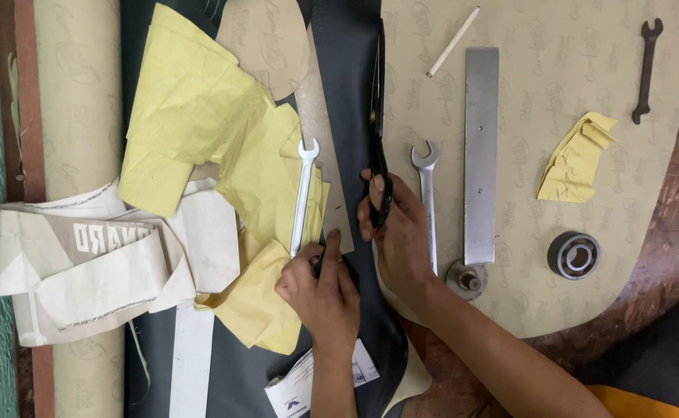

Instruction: The person cuts a shape out of black vinyl using shears. They place a light-colored template on the vinyl, mark around it with a white tool, and then cut the vinyl along the marked lines.

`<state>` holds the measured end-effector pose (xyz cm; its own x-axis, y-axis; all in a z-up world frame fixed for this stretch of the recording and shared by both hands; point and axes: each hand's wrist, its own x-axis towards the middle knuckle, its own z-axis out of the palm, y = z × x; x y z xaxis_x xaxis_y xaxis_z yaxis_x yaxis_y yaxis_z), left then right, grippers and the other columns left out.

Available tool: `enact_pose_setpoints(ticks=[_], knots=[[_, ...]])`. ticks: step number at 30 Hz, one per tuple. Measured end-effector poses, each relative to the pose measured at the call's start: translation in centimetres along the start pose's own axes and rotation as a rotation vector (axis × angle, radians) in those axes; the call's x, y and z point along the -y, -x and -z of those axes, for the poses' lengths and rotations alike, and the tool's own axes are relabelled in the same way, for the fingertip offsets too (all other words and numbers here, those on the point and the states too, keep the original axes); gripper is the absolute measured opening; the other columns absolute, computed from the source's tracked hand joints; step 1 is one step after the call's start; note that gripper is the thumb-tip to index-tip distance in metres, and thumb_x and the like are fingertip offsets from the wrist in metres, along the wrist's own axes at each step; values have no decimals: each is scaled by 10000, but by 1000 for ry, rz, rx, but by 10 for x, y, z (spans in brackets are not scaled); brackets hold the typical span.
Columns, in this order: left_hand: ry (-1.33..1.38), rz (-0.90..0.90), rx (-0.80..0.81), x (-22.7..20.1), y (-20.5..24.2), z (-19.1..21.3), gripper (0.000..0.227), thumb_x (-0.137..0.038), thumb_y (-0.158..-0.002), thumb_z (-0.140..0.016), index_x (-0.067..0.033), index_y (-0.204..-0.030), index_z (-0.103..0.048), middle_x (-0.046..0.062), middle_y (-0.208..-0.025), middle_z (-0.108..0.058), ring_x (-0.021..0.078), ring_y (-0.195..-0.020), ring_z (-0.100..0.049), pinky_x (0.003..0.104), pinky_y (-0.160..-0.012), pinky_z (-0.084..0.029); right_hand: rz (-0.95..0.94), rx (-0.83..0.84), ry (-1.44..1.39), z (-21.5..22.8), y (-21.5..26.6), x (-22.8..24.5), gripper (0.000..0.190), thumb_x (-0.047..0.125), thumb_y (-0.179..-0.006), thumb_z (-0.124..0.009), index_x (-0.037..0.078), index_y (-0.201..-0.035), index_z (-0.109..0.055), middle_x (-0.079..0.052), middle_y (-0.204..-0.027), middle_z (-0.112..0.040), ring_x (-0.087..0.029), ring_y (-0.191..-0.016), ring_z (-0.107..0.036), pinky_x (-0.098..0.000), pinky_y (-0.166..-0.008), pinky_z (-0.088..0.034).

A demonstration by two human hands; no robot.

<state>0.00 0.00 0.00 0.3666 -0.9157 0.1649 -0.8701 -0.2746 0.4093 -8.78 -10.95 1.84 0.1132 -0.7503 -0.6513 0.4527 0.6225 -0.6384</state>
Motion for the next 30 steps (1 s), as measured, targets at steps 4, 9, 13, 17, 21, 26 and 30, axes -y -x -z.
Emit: enact_pose_setpoints(ticks=[4,9,13,17,21,26,30], knots=[[-5,6,5,-1,2,1,437,-53,-857,-696,-168,-1276,-728,34,-1120,-610,238,-1035,-547,394,-940,-327,31,-4,-20,1,-28,4,483,408,-992,-623,-23,-1210,-623,-37,-662,-566,-108,-541,-478,-246,-519,-387],[-24,11,-11,-2,1,0,428,-51,-867,-693,-183,-1273,-722,27,-1130,-616,229,-1038,-551,392,-943,-327,74,18,-57,-1,-28,-2,460,391,-1000,-630,-20,-1207,-627,-29,-676,-567,-97,-556,-486,-247,-527,-402],[11,-3,0,0,0,2,451,-52,-850,-695,-165,-1287,-718,42,-1124,-612,245,-1030,-547,396,-939,-324,60,16,-34,0,-26,1,443,375,-996,-637,-12,-1211,-627,-23,-689,-566,-101,-558,-481,-248,-534,-406],[5,-4,2,0,0,1,448,-64,-847,-697,-158,-1284,-720,43,-1128,-614,243,-1032,-550,396,-935,-324,34,-31,-41,-7,-42,10,447,388,-993,-626,-6,-1205,-635,-25,-665,-551,-109,-540,-472,-260,-513,-398],[-3,-4,-5,0,0,1,436,-69,-850,-700,-157,-1277,-725,48,-1133,-612,234,-1031,-550,394,-938,-323,74,-3,-69,-12,-50,17,455,406,-1006,-605,-13,-1181,-628,-26,-670,-558,-113,-550,-481,-268,-523,-408],[6,2,21,2,2,1,437,-63,-853,-695,-146,-1280,-723,48,-1137,-615,235,-1046,-551,390,-945,-319,69,-10,-2,-10,-52,18,448,401,-995,-618,0,-1193,-634,-22,-667,-554,-116,-534,-467,-272,-528,-409],[-3,16,17,0,1,1,434,-72,-849,-695,-163,-1272,-728,43,-1128,-622,224,-1026,-551,389,-935,-321,68,-26,-12,-12,-70,29,463,432,-986,-614,6,-1168,-622,-25,-648,-553,-117,-516,-468,-274,-499,-394]])
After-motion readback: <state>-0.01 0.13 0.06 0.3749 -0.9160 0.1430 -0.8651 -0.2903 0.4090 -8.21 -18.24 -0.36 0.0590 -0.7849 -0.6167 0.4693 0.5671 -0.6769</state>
